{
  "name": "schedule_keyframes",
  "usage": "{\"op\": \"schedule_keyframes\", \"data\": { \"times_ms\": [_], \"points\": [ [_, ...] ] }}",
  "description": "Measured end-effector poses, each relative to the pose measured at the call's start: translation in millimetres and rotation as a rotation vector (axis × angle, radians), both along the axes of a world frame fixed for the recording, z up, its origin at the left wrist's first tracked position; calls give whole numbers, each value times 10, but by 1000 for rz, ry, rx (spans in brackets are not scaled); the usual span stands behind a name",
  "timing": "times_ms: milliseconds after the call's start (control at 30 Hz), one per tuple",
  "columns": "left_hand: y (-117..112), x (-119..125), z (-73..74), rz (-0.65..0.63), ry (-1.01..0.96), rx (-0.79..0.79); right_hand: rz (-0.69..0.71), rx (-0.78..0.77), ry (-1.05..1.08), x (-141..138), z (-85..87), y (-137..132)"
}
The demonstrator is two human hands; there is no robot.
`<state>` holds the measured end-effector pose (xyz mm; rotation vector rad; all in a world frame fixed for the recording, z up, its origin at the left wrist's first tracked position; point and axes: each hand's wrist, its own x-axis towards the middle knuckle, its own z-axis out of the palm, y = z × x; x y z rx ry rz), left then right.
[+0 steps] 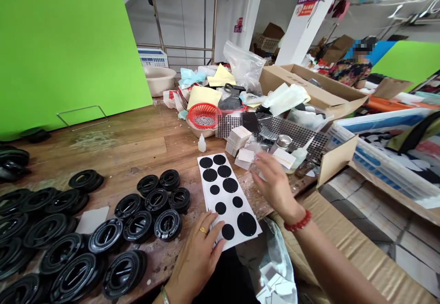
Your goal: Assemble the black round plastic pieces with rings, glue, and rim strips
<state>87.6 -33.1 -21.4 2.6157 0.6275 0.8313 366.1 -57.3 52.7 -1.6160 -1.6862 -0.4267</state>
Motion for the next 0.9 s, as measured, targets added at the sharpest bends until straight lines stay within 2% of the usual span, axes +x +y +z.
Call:
{"op": "schedule_keyframes", "data": {
  "times_ms": [33, 67, 167, 233, 300, 467, 533, 600, 667, 733, 800, 900],
  "points": [
    [2, 2, 2, 3, -2, 4, 40, -66, -9, -55, -48, 108],
    [5, 2, 5, 5, -4, 10, 14, -123, -26, -81, -109, 230],
    [13, 1, 10, 10, -6, 31, -216, -290, -113, -41, -273, 567],
    [14, -1, 7, 12, -3, 42, -278, -339, -154, -9, -311, 654],
    [9, -1, -3, 17, 0, 47, -262, -347, -178, -38, -297, 580],
    [-5, 4, -37, 33, 2, 38, -205, -458, -270, -225, -214, 98],
    [-6, 5, -38, 33, 6, 34, -154, -500, -280, -218, -188, 57],
    [-6, 4, -25, 34, 15, 30, -208, -472, -265, -144, -173, 174],
    [-10, 3, 2, 37, 23, 30, -350, -435, -264, -39, -174, 397],
    [-21, 0, 40, 42, 35, 24, -432, -440, -267, 51, -190, 638],
    [-36, -3, 79, 44, 53, -3, -436, -461, -267, 99, -212, 822],
    [-52, -2, 107, 44, 69, -58, -422, -492, -268, 124, -212, 933]
  ]
}}
